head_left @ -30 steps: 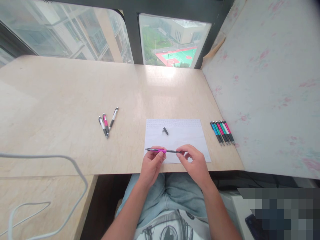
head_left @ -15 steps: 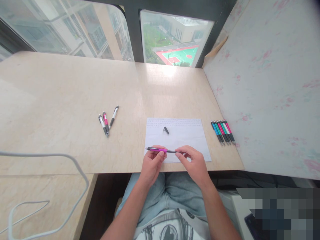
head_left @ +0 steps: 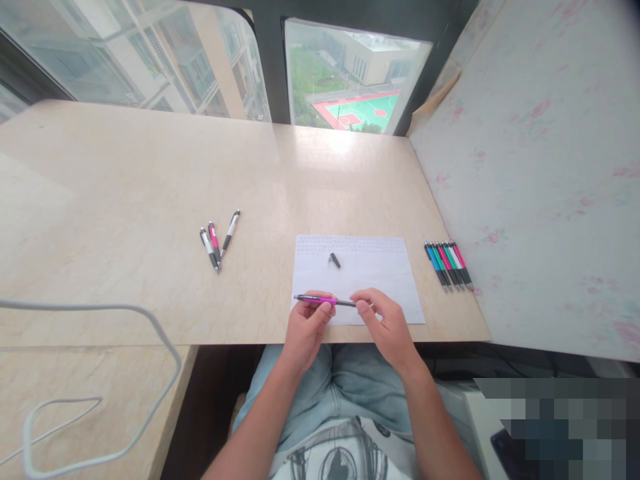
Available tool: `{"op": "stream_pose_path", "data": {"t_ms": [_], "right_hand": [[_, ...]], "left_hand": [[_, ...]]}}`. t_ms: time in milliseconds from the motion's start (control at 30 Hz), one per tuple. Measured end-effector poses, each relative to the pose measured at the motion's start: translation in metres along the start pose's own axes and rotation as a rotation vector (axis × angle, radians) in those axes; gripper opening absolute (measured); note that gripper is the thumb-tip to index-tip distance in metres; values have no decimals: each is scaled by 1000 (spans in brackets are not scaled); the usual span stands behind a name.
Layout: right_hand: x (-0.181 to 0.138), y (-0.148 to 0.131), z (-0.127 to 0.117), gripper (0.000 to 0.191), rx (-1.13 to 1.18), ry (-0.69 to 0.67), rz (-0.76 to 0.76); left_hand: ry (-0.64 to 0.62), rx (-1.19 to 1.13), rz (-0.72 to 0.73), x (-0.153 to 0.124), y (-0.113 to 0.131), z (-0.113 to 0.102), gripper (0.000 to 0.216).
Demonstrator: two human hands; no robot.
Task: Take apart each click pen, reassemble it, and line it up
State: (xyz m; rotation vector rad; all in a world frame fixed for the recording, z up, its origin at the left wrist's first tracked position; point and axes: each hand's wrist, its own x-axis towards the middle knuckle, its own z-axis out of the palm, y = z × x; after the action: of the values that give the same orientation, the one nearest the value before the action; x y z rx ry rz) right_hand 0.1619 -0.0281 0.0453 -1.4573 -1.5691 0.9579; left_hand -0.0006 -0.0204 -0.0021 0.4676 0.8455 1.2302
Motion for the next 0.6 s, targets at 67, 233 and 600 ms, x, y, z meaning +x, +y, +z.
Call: {"op": "stream_pose_path", "data": {"t_ms": [67,233,600], "right_hand": [[-1,-1,-1,14,-13,12,9],[-1,0,0,23,-65,-9,-1],[-1,-1,-3,15,-24,15,-10]], "left_hand": [[-1,5,0,0,0,0,14],[8,11,-10,-1,2,3,16],[12,9,-3,-1,2,4,16]]}}
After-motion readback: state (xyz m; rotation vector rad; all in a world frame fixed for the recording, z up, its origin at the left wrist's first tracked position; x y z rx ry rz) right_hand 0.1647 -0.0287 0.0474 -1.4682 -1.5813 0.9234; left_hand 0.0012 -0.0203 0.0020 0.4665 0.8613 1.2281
